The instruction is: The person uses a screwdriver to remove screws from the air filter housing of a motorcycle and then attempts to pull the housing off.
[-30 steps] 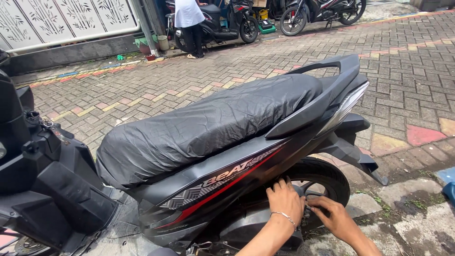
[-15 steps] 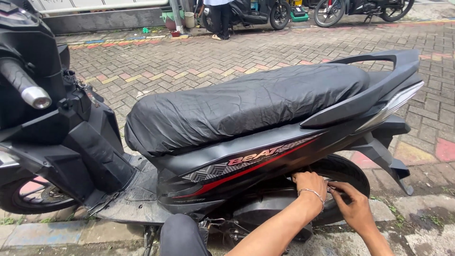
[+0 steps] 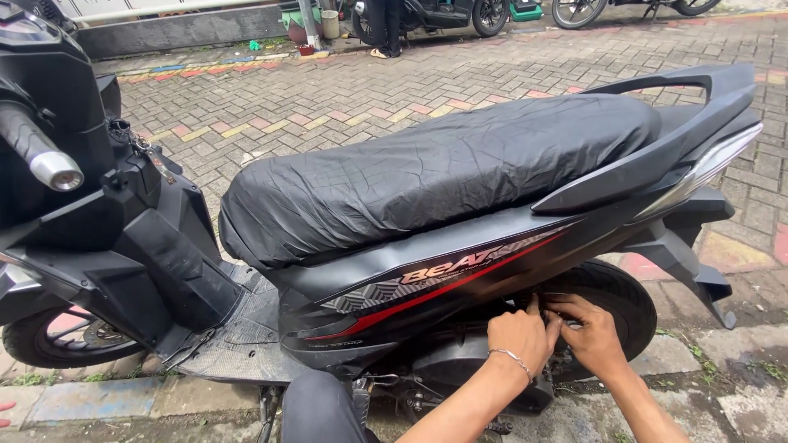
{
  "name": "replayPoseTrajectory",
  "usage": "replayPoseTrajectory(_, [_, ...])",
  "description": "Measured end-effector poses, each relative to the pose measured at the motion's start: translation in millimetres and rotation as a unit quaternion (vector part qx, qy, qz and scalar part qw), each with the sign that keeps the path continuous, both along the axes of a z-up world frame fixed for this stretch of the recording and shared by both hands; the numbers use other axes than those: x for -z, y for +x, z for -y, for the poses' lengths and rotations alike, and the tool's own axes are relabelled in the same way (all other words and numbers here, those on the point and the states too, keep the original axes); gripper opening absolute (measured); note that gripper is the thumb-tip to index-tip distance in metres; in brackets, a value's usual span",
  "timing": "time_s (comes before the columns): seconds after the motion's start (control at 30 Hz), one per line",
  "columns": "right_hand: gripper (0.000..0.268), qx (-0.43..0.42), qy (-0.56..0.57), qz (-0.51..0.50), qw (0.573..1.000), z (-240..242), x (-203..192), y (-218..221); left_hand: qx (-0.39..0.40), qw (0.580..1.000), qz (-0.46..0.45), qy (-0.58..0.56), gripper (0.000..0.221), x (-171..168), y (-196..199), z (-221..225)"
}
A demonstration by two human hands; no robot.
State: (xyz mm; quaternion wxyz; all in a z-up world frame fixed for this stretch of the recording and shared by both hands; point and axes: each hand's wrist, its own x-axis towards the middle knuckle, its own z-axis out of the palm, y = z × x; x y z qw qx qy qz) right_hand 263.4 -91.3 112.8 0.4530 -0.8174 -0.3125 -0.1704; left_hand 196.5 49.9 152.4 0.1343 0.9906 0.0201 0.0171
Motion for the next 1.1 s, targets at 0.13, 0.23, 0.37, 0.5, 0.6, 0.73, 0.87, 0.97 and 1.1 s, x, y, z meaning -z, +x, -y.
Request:
replayPoseTrajectory(0.13, [0.02,0.027,-0.038,0.057,0.997,5,10,9,0.015,0.999,0.023,-0.033,0.059,-12,2,1])
replayPoseTrajectory(0.23, [0.008,0.055,-0.04,0.116,0.991,-5,-18,5,0.045,0.998,-0.013,-0.047,0.068,-43,-3,-11])
replayPoseTrajectory(0.37, [0.006,0.04,-0.082,0.109,0.99,-11,-30,-27,0.058,0.996,-0.045,-0.059,0.053,-54,-26,-37])
replayPoseTrajectory(0.5, [0.002,0.019,-0.063,0.134,0.989,-6,-37,-10,0.044,0.996,-0.057,-0.056,0.041,-61,-22,-46])
replayPoseTrajectory(0.6, [0.003,-0.01,-0.058,0.138,0.989,-8,-34,-15,0.041,0.995,-0.074,-0.051,0.039,-59,-22,-48])
replayPoseTrajectory(0.73, [0.005,-0.032,-0.075,0.126,0.989,-8,-34,-7,0.047,0.994,-0.092,-0.04,0.042,-63,-22,-52])
replayPoseTrajectory(0.87, [0.005,0.005,-0.073,0.14,0.987,3,-29,1,0.045,0.994,-0.091,-0.03,0.044,-66,-25,-50])
replayPoseTrajectory(0.97, [0.005,-0.026,-0.101,0.127,0.986,10,-23,3,0.045,0.994,-0.094,-0.044,0.045,-69,-19,-53])
replayPoseTrajectory(1.1, [0.007,0.008,-0.07,0.091,0.993,18,-20,-7,0.043,0.993,-0.105,-0.045,0.046,-60,-21,-51])
